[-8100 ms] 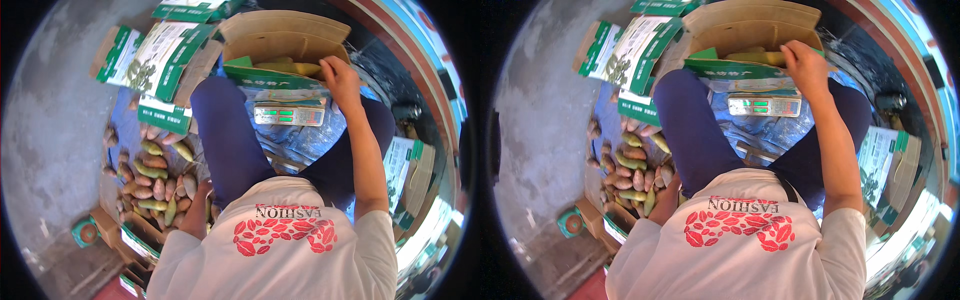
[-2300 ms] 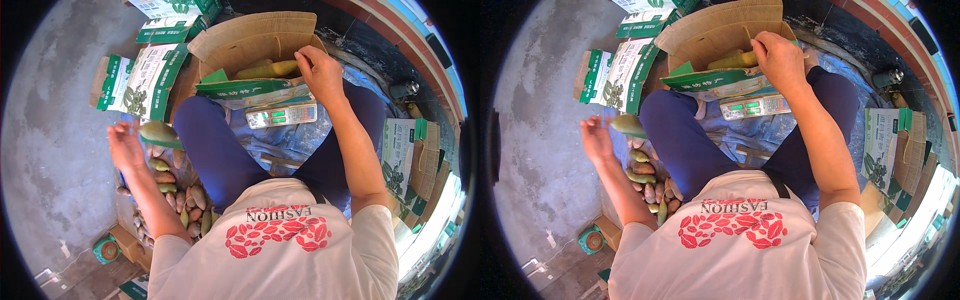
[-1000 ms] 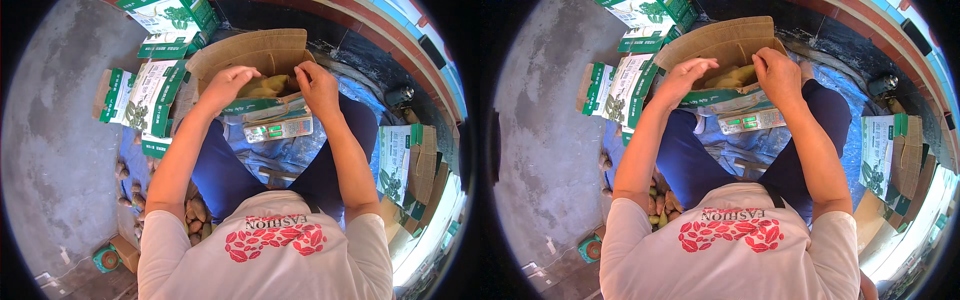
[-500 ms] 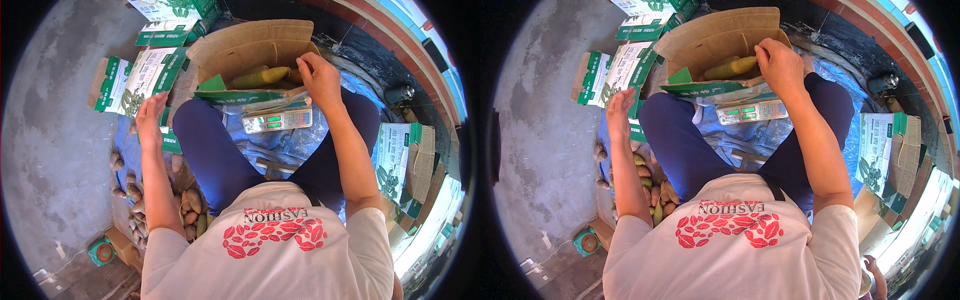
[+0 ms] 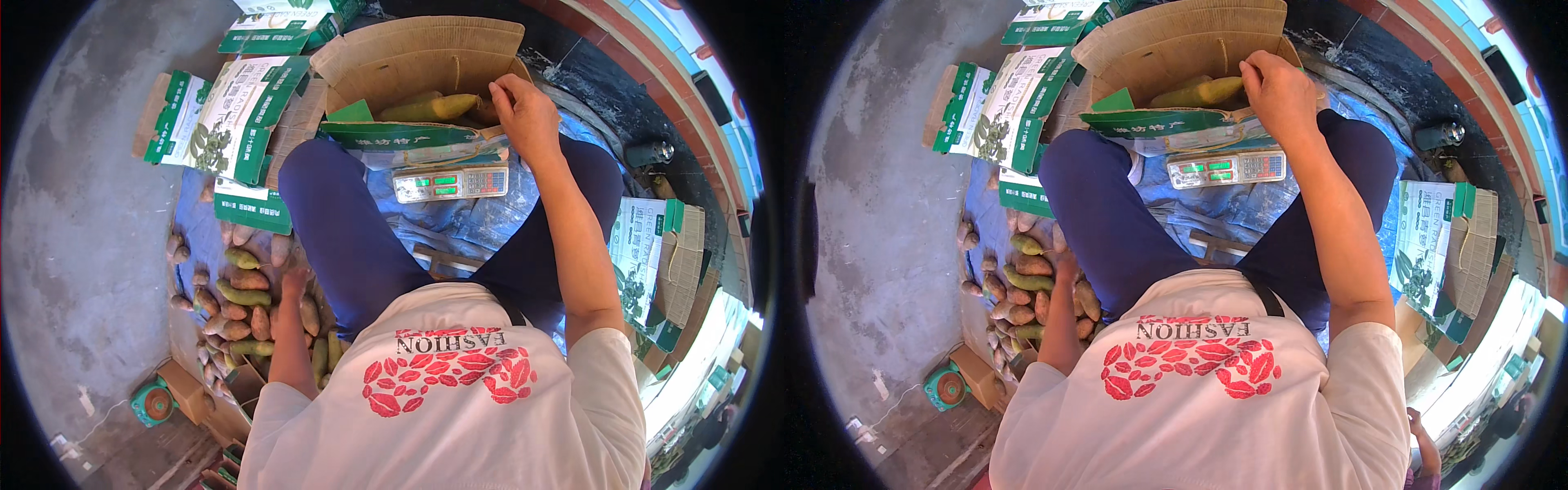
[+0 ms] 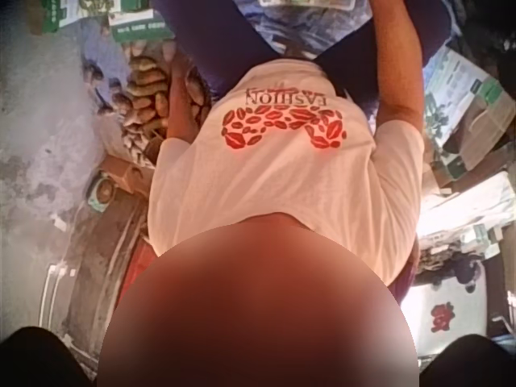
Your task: Manually sorting and packing tubers into cardboard boxes and weighing them on a scale.
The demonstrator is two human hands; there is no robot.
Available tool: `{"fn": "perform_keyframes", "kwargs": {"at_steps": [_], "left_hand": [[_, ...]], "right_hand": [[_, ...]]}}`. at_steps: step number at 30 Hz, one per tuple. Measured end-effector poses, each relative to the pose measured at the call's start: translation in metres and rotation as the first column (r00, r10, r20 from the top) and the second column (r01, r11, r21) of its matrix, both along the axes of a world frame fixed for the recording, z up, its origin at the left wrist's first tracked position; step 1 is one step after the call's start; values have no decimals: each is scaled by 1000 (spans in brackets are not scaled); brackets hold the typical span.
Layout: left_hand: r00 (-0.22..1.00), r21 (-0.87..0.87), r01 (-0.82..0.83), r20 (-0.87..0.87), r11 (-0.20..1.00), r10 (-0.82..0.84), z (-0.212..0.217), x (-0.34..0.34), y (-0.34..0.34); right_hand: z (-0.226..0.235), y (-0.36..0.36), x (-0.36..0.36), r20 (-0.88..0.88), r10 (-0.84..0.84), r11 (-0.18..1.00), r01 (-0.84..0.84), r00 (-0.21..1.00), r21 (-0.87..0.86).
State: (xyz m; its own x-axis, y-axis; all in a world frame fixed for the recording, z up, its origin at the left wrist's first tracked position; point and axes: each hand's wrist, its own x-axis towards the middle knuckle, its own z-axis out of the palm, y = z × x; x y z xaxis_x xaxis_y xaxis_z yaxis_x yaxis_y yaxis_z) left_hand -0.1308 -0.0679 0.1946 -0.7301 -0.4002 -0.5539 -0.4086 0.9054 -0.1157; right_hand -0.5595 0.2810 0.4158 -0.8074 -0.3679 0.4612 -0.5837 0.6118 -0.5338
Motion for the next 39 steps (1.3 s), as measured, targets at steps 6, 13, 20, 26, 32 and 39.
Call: {"fn": "perform_keyframes", "kwargs": {"at_steps": [6,13,20,26,32,39], "left_hand": [[895,90,-360,313,929,317,40,-28,84],[773,270,-632,284,726,567,-166,166,66],[896,301,-350,384,887,223,-204,189,95],[885,246,-390,366,887,287,-167,208,158],[874,193,-422,344,886,342,-129,175,186],[846,126,-477,334,870,415,-70,141,196]], "right_hand": [[-2,22,-2,-3,-89,996,89,996,26],[-2,-6,1,-37,-4,1000,5,999,11],[-2,3,-1,13,-20,999,20,1000,25],[-1,0,2,41,-4,999,2,999,48],[-2,0,3,62,-9,995,3,998,100],[-11,-1,0,8,30,994,-30,1000,104]]}}
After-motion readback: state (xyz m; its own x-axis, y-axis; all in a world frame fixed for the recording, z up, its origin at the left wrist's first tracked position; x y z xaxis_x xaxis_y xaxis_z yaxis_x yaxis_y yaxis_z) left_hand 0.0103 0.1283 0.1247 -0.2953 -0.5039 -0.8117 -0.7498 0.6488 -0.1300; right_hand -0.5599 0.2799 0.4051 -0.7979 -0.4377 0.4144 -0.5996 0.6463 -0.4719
